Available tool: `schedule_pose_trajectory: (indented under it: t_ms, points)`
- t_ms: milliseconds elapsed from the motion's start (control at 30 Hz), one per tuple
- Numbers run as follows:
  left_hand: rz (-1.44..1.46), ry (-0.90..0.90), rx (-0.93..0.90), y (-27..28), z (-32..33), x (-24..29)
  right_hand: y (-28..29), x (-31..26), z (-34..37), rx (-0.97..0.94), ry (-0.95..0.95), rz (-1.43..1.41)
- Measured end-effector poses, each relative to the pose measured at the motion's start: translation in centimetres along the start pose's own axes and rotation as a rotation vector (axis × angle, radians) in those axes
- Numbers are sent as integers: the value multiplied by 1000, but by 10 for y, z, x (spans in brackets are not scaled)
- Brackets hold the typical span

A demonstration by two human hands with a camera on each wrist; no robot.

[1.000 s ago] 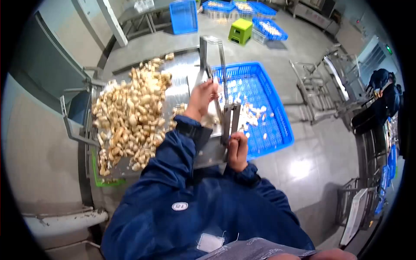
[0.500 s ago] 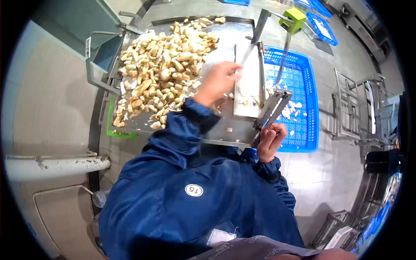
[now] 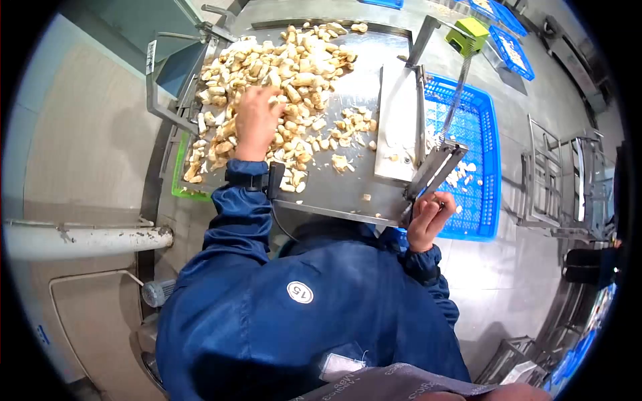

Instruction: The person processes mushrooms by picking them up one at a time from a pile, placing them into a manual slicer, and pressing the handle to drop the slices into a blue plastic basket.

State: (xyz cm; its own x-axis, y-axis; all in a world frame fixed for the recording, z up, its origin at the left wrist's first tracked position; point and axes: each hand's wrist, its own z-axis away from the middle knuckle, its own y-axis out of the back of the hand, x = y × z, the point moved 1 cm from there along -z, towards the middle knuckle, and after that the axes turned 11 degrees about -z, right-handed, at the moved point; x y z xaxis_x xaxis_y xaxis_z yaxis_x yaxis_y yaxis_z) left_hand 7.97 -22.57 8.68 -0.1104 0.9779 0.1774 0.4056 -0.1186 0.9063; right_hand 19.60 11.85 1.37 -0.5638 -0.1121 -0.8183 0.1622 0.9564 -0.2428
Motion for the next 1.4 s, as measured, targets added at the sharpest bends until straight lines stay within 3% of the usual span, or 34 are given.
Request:
schedule_pose_trajectory:
  t_ms: [67,333,433,533,600,667,800,833,933,1000,1133,1200,1267,1367,1400]
  points:
    - [-75,-198,-66,-11,1,3,1,1,2,-1,-11,-25]
    - [170,-254,-9,-14,-8,-3,5,5,4,-46,-38,0]
    - [143,-308,-139,-13,1,14,8,6,6,-18,-24,28]
    - [8,-406,-133,-30,-3,15,3,-7,-3,-34,53,89]
    - [13,-335,-244,-33,-3,19,7,-2,1,-20,17,99]
    - [55,-407,-173,-29,-2,25,8,-9,0,-46,-17,82]
    - [6,-328,-284,-27,-5,29,10,-6,0,-44,-3,147]
    - [64,-358,-205,-23,-11,29,10,-4,1,-36,-14,120]
    - [76,-217,-60,-12,-14,13,11,6,5,-17,16,139]
    - [79,-170,-40,-9,-18,4,13,7,5,-63,-20,19]
    - [165,-411,-99,-4,-14,19,11,6,4,-71,-11,2]
    - [190,-394,-213,-12,-8,35,11,5,3,-57,11,13]
    - [-177,-517,-179,-18,-3,55,14,4,2,-71,34,122]
    - [-60,-448,-370,-29,-11,62,10,3,4,-55,29,125]
    - [97,-511,-246,-38,-15,54,7,-7,0,-65,-9,92]
